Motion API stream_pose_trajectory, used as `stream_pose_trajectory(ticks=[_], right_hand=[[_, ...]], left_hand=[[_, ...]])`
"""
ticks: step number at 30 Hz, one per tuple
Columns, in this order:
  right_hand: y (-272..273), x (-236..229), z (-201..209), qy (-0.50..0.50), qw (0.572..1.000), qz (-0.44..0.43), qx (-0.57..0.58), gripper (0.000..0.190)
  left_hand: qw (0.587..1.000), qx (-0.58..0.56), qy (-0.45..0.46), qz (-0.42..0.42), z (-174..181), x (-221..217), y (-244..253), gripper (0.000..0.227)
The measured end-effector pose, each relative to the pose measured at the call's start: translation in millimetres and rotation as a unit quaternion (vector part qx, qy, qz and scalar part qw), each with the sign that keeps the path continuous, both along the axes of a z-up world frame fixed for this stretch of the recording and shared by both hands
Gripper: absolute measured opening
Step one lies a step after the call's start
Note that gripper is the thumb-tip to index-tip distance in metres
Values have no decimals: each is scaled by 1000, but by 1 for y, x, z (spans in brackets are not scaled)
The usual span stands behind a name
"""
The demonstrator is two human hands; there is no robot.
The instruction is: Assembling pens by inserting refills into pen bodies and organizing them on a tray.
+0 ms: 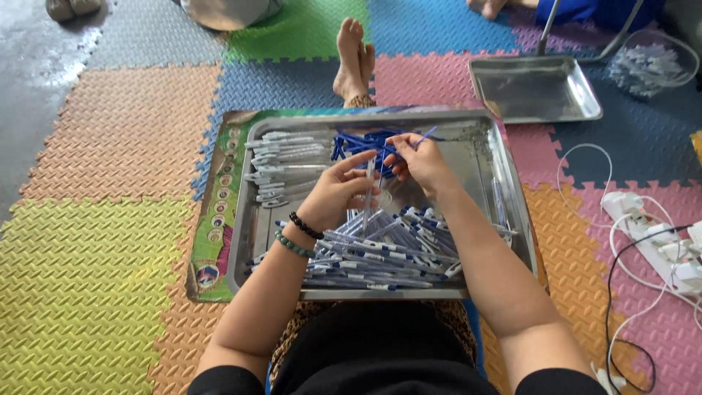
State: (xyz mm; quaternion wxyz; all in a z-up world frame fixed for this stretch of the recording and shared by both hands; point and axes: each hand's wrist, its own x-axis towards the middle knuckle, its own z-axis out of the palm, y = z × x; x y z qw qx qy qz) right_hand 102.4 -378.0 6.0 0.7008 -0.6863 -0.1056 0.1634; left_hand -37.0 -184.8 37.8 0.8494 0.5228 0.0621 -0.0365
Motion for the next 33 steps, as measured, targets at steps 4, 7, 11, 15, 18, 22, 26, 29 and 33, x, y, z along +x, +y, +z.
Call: stream_pose_trajectory(ticks=[4,7,11,15,18,22,26,29,33], right_hand=[[5,-6,-3,-48,998,-7,-36,35],[4,-17,4,-88,993,1,-82,34],[5,-20,7,-125,978,15,-168,38],[10,-25,1,-52,995,36,-83,47],[13,-21,-6,68,996,49,-31,51],[20,-23,-14,156,986,51,8,44],[19,-35,10,226,968,69,86,28],[17,-30,3,242,959,90,119,29],[17,-25,-13,258,949,103,148,27]], left_hand=[[1000,-13,0,4,-3,4,3,62],[1000,-18,3,6,-4,2,3,59],[1000,-17,5,10,-6,4,3,57],[1000,-8,12,17,1,0,-1,56],[1000,1,10,10,-6,1,-1,56],[1000,-5,6,0,-6,1,-2,54],[1000,-12,11,-6,-5,1,0,52],[999,-27,22,-1,-4,1,1,47],[997,-61,38,8,-1,3,3,39]])
